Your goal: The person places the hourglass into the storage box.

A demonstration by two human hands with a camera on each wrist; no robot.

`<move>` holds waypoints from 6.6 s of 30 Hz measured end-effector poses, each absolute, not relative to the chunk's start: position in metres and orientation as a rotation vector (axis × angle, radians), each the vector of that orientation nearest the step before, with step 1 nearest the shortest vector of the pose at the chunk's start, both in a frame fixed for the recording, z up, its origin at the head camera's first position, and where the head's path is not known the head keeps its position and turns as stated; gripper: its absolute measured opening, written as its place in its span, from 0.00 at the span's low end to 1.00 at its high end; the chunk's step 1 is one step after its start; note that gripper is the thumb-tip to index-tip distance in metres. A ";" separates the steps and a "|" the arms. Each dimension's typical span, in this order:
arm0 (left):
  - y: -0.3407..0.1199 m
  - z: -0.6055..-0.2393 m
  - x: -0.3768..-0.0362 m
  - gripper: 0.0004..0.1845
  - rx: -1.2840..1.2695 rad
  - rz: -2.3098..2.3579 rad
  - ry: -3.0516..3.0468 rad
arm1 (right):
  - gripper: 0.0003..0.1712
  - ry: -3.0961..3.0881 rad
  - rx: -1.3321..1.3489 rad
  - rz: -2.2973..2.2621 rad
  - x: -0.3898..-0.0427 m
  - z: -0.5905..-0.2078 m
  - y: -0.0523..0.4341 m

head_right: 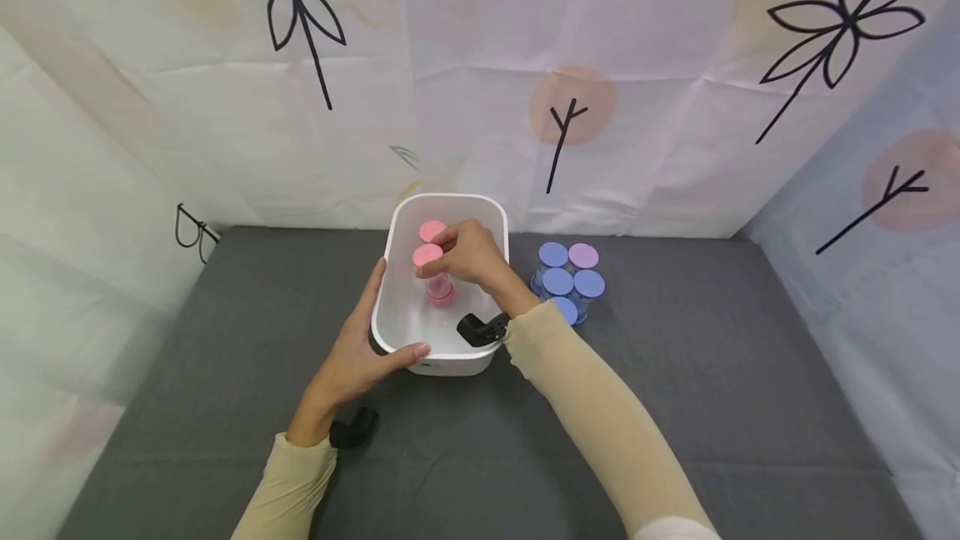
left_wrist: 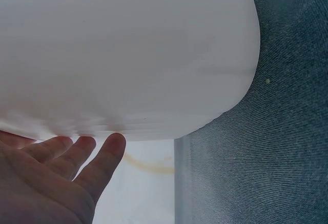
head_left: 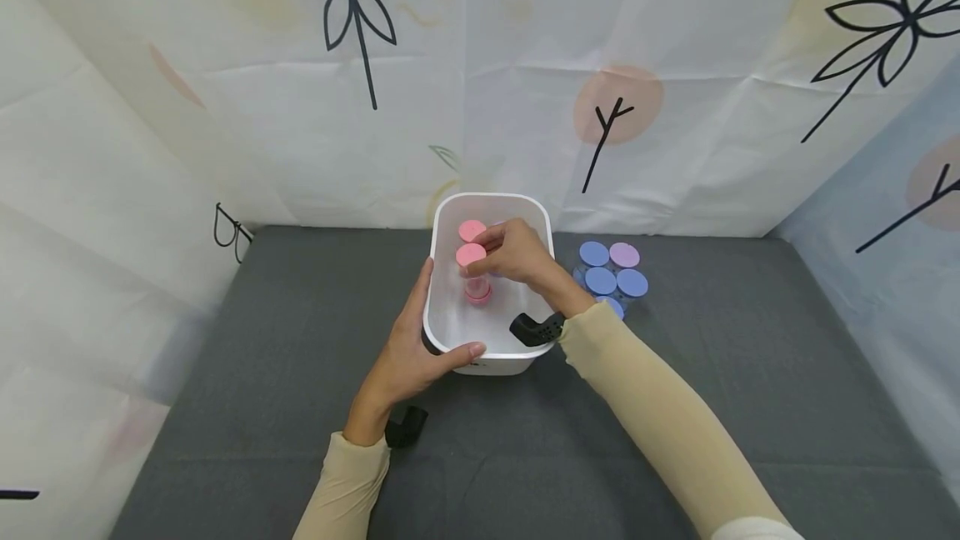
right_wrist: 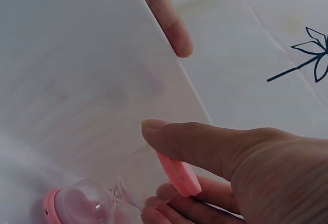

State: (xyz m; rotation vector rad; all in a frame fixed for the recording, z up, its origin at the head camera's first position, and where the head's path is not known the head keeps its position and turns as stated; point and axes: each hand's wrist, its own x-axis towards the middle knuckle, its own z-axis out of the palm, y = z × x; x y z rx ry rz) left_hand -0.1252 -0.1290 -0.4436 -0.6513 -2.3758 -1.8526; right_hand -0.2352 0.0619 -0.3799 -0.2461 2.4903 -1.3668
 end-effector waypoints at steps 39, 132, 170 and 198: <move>-0.130 -0.444 -0.126 0.66 -0.638 -1.868 -2.380 | 0.27 2.546 -0.338 -1.302 -0.237 -0.384 0.061; -0.130 -0.442 -0.125 0.67 -0.650 -1.861 -2.369 | 0.28 2.675 -0.425 -1.282 -0.225 -0.341 0.085; -0.129 -0.445 -0.126 0.66 -0.673 -1.831 -2.358 | 0.29 2.562 -0.192 -1.873 -0.154 -0.351 0.216; -0.129 -0.445 -0.125 0.66 -0.658 -1.842 -2.366 | 0.25 2.814 -0.312 -1.625 -0.126 -0.405 0.235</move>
